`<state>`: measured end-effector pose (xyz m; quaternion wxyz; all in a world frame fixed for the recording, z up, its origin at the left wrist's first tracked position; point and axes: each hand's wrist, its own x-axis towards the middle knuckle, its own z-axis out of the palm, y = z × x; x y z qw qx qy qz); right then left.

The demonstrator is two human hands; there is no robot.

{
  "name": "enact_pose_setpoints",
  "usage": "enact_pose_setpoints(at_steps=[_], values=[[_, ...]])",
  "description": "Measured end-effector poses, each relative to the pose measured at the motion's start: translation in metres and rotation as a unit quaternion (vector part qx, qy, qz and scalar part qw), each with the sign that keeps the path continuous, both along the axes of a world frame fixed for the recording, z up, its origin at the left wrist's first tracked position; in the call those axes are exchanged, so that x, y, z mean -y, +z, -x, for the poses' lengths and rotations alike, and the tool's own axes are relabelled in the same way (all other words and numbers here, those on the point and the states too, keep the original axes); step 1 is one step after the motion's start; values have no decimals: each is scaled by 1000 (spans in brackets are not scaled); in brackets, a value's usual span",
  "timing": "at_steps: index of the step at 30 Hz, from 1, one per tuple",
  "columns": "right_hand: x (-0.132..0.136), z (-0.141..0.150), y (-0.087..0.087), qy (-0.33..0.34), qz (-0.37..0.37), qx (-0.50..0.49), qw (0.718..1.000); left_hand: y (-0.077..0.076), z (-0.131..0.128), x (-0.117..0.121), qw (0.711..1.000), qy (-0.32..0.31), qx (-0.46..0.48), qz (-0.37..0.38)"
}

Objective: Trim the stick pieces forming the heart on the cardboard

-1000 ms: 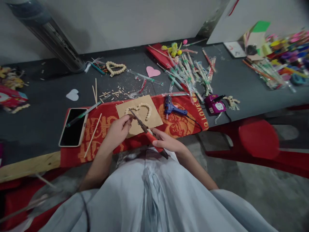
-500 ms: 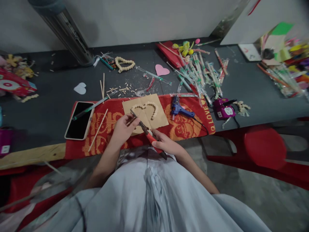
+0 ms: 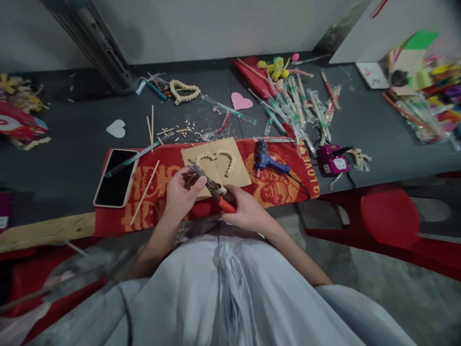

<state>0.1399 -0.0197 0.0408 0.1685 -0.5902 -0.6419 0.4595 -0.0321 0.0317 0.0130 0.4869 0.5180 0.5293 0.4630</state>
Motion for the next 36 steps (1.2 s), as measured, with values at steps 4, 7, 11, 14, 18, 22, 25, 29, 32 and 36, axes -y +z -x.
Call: enact_pose_setpoints(at_steps=[4, 7, 11, 14, 18, 22, 25, 29, 32, 36], values=[[0, -1, 4, -8, 1, 31, 999, 1, 11, -3, 999, -34, -24, -3], [0, -2, 4, -13, 9, 42, 999, 4, 20, -4, 994, -57, -89, -16], [-1, -3, 2, -16, 5, 44, 999, 8, 26, -3, 977, -44, -201, -62], [-2, -3, 2, -12, -1, 46, 999, 11, 27, 0, 960, -44, -256, -101], [-3, -3, 4, -5, -2, 59, 998, 15, 26, 2, 945, -64, -299, -119], [-5, -3, 5, 2, 1, 70, 998, 16, 25, 4, 935, -77, -327, -114], [-7, -5, 4, 27, -3, 62, 998, 16, 26, 4, 920, -85, -364, -120], [-9, -7, 4, 69, -9, 51, 996, 18, 28, 3, 903, -102, -397, -130], [-10, -8, 3, 82, -15, 50, 995, 19, 29, 2, 913, -116, -372, -116], [-9, -10, 4, 97, -29, 54, 993, 14, 32, 0, 950, -118, -281, -66]])
